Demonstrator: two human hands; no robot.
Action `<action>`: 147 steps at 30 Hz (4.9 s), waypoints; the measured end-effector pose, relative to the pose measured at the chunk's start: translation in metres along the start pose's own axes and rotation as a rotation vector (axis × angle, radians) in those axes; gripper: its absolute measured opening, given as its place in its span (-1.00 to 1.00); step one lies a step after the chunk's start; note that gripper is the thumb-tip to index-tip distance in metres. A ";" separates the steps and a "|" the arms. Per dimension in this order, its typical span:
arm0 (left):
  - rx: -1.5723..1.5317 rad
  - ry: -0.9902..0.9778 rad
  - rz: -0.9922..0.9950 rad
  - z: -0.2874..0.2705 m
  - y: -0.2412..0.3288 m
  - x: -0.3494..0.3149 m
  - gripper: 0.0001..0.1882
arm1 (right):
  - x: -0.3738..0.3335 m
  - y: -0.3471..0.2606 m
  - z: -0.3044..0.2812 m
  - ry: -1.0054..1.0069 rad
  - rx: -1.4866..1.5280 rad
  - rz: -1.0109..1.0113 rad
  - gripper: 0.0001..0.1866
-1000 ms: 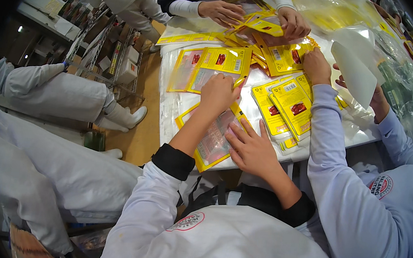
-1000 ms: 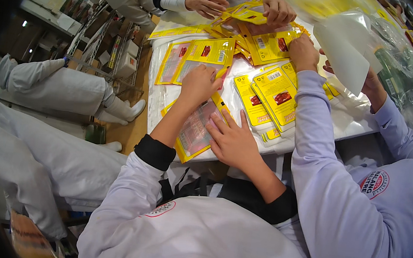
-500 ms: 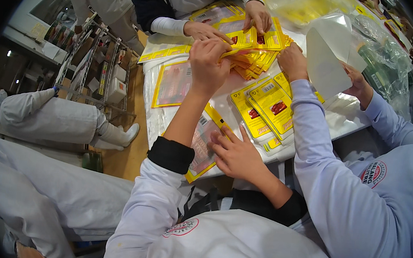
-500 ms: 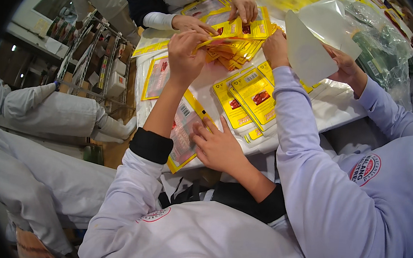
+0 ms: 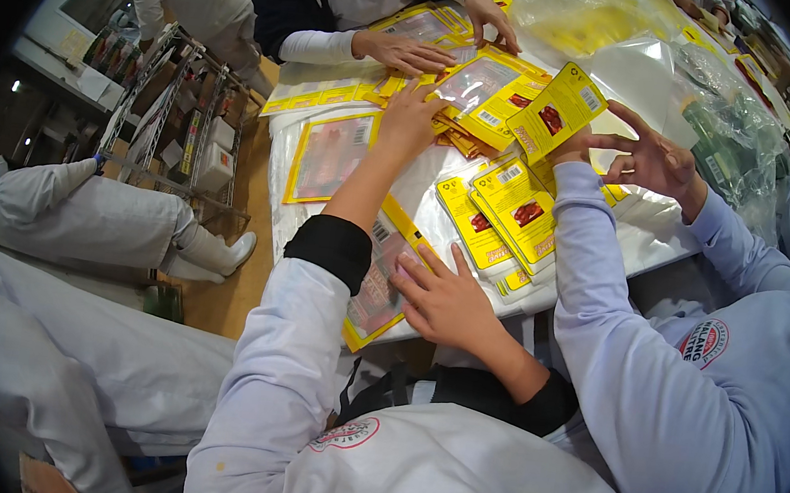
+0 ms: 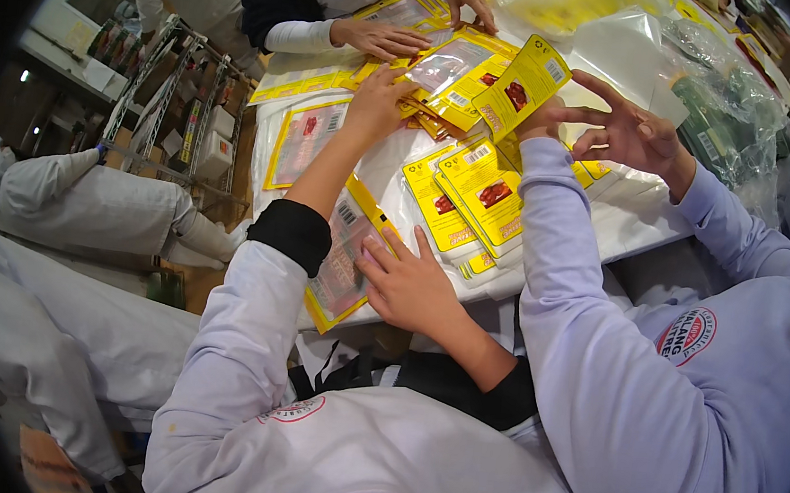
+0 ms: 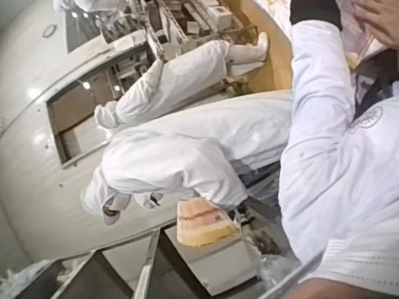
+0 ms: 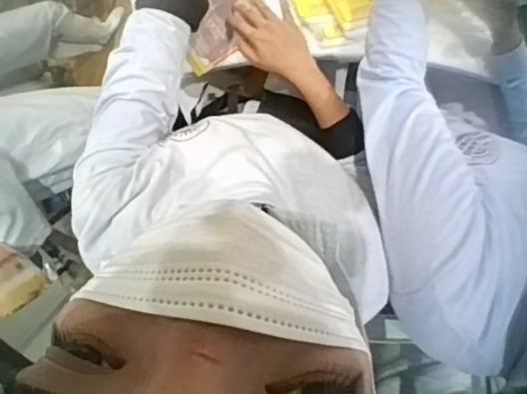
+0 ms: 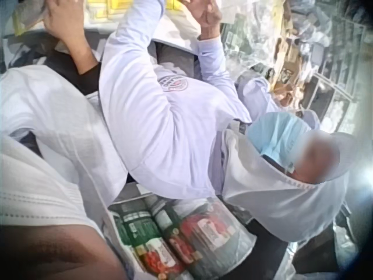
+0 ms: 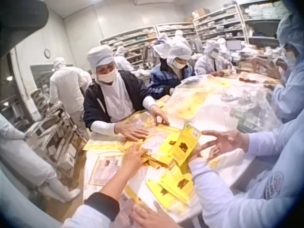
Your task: The person repeatedly picks yellow sachets from a pile, places them into clear plastic sleeves, and stacks the completed units on the table. The hands work continuously, handling each sachet one at a time and arranging the finished packages in a growing stack.
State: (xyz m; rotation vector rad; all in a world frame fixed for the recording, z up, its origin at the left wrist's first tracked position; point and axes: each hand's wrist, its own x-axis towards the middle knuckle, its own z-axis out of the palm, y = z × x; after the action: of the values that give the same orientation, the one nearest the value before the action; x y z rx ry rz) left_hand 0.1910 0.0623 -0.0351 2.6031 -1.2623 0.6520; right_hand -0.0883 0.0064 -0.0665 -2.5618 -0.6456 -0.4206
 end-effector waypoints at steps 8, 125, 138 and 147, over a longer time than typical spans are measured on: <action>-1.649 -0.060 -0.904 -0.033 0.144 0.009 -0.49 | -0.004 0.004 -0.008 -0.145 0.042 0.035 -0.51; -0.082 -0.149 -0.395 -0.065 -0.012 -0.183 -0.58 | -0.019 0.004 -0.031 0.280 0.745 0.178 -0.70; -0.561 0.180 -0.526 -0.135 0.117 -0.224 -0.82 | -0.005 -0.006 0.006 0.035 0.041 0.074 -0.49; -1.561 0.660 0.144 -0.243 0.200 -0.128 -0.82 | -0.008 -0.005 0.006 -0.032 0.042 0.092 -0.48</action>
State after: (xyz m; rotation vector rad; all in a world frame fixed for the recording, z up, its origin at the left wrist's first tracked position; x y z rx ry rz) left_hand -0.1098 0.1095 0.1161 0.9224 -0.9991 0.2438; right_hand -0.0961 0.0100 -0.0726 -2.5509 -0.5394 -0.3326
